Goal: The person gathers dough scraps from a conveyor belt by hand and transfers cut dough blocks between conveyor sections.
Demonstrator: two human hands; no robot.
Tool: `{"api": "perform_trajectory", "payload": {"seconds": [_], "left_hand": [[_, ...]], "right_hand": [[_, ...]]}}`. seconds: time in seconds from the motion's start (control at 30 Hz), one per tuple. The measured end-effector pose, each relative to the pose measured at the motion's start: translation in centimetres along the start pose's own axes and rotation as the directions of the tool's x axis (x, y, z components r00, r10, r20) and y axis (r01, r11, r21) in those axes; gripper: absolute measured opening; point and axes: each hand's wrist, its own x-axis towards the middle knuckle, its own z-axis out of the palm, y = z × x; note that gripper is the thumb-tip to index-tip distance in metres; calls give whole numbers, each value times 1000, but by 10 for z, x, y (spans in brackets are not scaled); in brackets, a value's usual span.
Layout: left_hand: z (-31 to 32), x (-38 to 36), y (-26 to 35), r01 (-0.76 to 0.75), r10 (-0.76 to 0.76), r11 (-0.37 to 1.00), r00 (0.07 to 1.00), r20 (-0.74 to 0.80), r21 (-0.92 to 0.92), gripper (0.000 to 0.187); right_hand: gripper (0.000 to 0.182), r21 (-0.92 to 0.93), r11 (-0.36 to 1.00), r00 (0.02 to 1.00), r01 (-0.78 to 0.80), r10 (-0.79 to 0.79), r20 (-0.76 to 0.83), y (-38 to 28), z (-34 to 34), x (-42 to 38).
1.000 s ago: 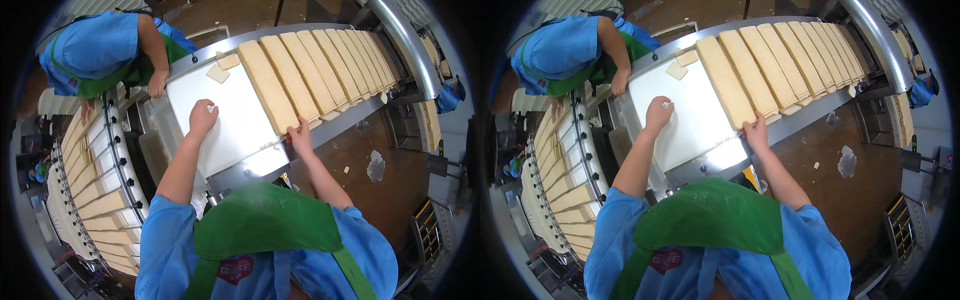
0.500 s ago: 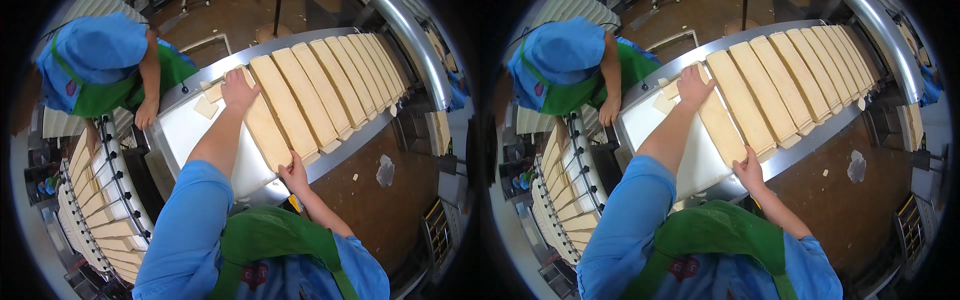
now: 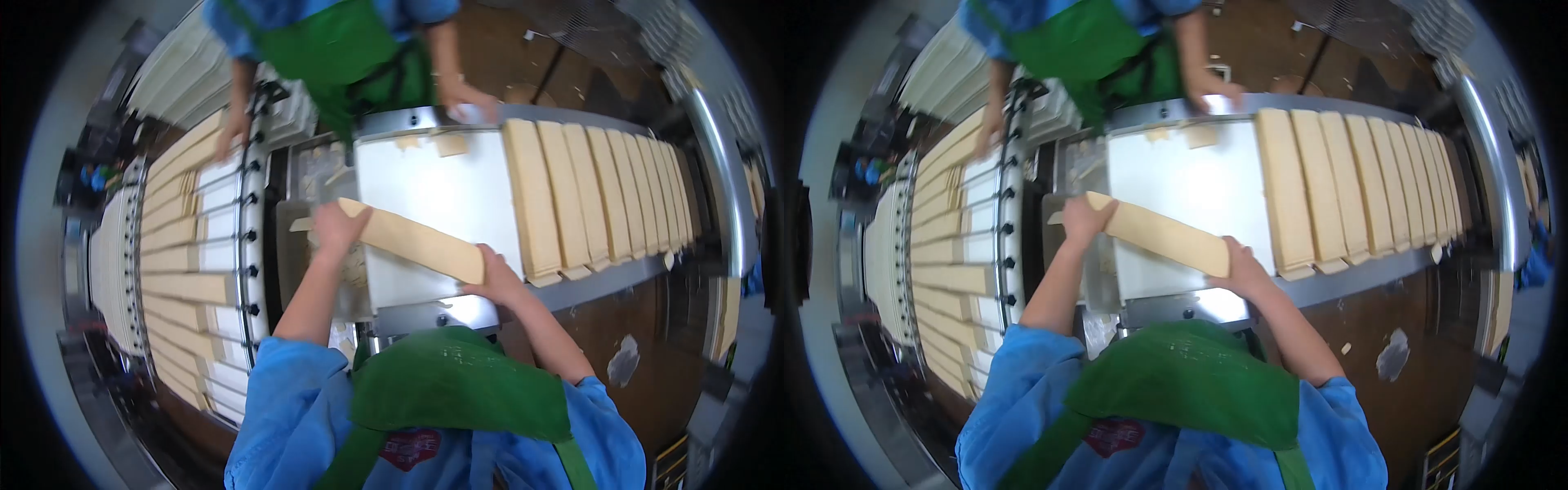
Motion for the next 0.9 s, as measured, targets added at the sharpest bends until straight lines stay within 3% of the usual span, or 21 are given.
{"api": "perform_trajectory", "payload": {"seconds": [0.07, 0.13, 0.2, 0.27, 0.33, 0.43, 0.53, 0.57, 0.7, 0.8, 0.9], "left_hand": [[12, -25, -29, -79, 71, 996, 985, -158, -43, 67], [31, -38, -57, 11, -83, 862, 989, -120, -507, 70], [14, -58, -60, 81, -178, 770, 980, -92, -633, 68], [15, -60, -95, 6, -152, 776, 972, -177, -631, 69], [-28, -75, -113, -51, -131, 838, 948, -291, -543, 64], [-71, -89, -165, -65, -161, 886, 885, -436, -458, 55], [-111, -106, -226, -5, -290, 865, 810, -509, -501, 44], [-115, -110, -255, -16, -323, 839, 790, -521, -544, 40], [-101, -127, -373, -12, -522, 694, 680, -515, -720, 29], [-99, -135, -433, 111, -579, 724, 634, -513, -681, 27], [-116, -128, -461, 314, -451, 880, 786, -422, -357, 28]], "right_hand": [[82, -110, 980, 983, 165, -172, -56, 16, 13, 14], [82, -115, 956, 958, 270, -279, -64, 3, 14, 15], [82, -163, 949, 949, 269, -290, -124, -6, 25, 13], [86, -164, 947, 942, 276, -300, -148, -27, 37, 15], [93, -124, 950, 946, 288, -302, -116, -51, 49, 12], [86, -105, 868, 867, 485, -493, -72, -86, 79, 7], [71, 385, 813, 890, 437, -452, -57, -109, 134, 4], [60, 455, 819, 911, 350, -411, 41, -123, 148, -3], [57, 515, 783, 871, 347, -473, 133, -193, 200, -37], [56, 291, 760, 789, 581, -614, 27, -232, 234, -49], [53, 292, 764, 792, 576, -609, 31, -266, 260, -53]]}}
